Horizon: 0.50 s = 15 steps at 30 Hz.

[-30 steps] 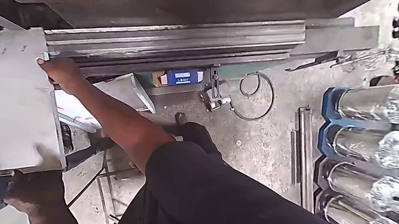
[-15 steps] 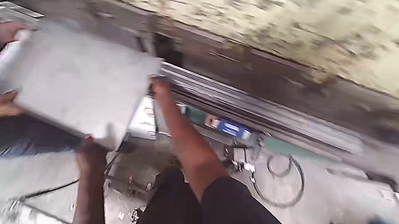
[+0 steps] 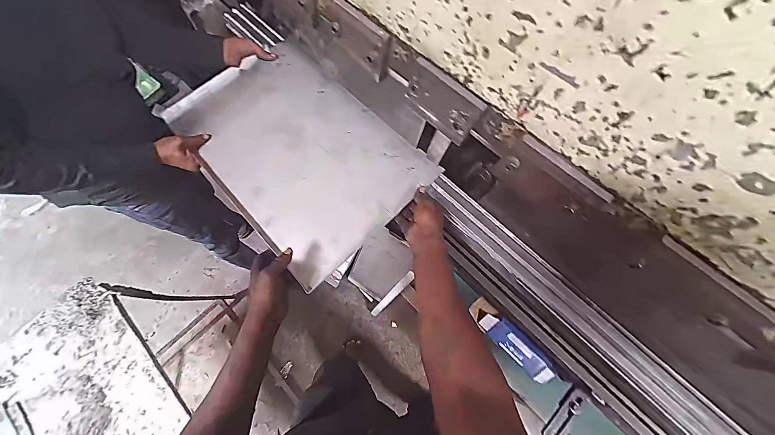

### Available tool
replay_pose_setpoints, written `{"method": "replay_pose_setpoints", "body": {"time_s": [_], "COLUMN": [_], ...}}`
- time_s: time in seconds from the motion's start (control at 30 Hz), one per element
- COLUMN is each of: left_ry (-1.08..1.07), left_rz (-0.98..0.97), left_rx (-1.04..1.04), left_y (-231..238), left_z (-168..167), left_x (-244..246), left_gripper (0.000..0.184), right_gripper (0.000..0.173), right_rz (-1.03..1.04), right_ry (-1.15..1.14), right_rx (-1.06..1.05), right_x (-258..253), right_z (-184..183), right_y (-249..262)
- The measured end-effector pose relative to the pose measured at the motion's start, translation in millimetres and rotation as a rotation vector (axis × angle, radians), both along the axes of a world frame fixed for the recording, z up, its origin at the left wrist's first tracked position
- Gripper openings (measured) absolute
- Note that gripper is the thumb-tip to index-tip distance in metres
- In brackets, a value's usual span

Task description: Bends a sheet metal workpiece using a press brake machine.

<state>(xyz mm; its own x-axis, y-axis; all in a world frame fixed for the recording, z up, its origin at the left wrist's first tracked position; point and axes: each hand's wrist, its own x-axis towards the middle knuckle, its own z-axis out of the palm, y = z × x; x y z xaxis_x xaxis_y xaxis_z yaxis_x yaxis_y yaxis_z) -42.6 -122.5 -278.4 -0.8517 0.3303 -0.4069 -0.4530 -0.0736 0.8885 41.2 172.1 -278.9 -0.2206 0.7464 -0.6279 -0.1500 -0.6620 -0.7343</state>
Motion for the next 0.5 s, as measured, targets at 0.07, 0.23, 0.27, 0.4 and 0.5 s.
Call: {"method": "replay_pose_setpoints", "body": {"time_s": [0.07, 0.23, 0.27, 0.4, 0.5], "left_ry": [-0.02, -0.028, -0.029, -0.009, 0.004], "left_rz": [0.008, 0.028, 0.024, -0.025, -0.018], "left_rx": [-0.001, -0.013, -0.014, -0.01, 0.009], "left_y": [-0.3, -1.3, -1.6, -1.3, -2.5], "left_z": [-1.7, -1.9, -2.1, -2.9, -4.2], "left_x": [0.5, -2.9, -3.2, 0.3, -0.6], "left_gripper": [0.041, 0.043, 0.043, 0.039, 0.035], "right_gripper": [0.053, 0.051, 0.05, 0.05, 0.05], "right_rz": [-0.016, -0.006, -0.01, -0.034, -0.033], "right_ry": [-0.034, -0.025, -0.027, -0.028, -0.047], "right_rx": [-0.003, 0.031, 0.037, 0.053, 0.037], "right_x": [0.2, -3.1, -4.2, -1.1, -4.2], "right_z": [1.5, 0.4, 0.5, -3.4, -2.4], "right_y": [-0.3, -2.0, -2.2, 0.0, 0.4]}}
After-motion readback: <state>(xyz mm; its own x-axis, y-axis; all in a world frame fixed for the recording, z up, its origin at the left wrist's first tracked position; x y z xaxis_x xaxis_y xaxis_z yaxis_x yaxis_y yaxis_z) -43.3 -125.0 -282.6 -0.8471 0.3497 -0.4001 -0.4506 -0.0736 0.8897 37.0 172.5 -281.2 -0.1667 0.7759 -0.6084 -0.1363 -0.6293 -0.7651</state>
